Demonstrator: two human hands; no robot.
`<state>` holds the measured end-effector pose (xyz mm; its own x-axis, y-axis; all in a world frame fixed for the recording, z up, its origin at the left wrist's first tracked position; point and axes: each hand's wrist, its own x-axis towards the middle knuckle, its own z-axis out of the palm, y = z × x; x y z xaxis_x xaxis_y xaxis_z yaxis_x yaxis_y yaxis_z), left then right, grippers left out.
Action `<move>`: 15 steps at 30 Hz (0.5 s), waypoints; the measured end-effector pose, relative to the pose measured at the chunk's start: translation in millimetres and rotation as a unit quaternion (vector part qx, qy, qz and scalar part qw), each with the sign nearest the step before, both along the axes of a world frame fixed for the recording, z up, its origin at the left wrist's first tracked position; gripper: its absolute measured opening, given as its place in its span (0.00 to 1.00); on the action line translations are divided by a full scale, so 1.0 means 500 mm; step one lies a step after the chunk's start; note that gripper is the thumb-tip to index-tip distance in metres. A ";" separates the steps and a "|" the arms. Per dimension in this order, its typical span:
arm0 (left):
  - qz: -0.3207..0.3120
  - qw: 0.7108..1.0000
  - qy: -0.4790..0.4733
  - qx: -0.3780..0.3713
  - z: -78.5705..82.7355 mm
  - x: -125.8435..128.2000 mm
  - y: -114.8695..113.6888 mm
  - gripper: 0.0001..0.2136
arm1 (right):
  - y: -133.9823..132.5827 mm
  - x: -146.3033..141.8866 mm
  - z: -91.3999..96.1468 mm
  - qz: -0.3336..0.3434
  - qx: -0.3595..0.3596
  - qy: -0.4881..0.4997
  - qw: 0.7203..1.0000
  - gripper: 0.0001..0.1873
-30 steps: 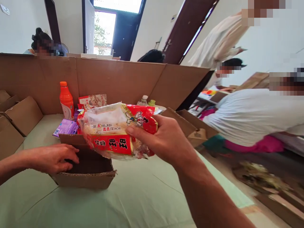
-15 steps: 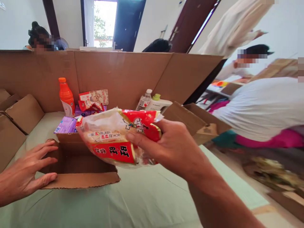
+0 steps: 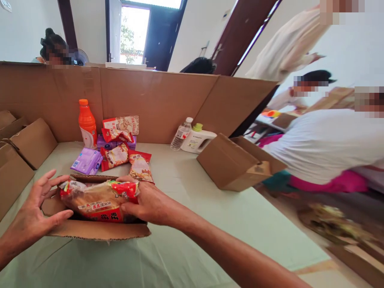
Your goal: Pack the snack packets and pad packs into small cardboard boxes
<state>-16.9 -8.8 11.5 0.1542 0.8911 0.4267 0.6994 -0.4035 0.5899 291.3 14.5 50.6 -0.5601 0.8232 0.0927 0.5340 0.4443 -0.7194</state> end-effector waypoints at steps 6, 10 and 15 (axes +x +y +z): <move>-0.094 0.994 0.040 0.044 0.005 -0.001 0.030 0.16 | 0.014 -0.023 -0.041 -0.012 0.005 -0.252 0.968 0.26; -0.145 0.981 0.090 0.094 0.021 0.002 0.039 0.08 | 0.002 0.012 0.002 -0.002 0.096 -0.241 0.966 0.38; -0.160 0.976 0.103 0.109 0.023 0.000 0.046 0.08 | -0.004 0.013 0.053 0.075 0.140 -0.245 0.957 0.12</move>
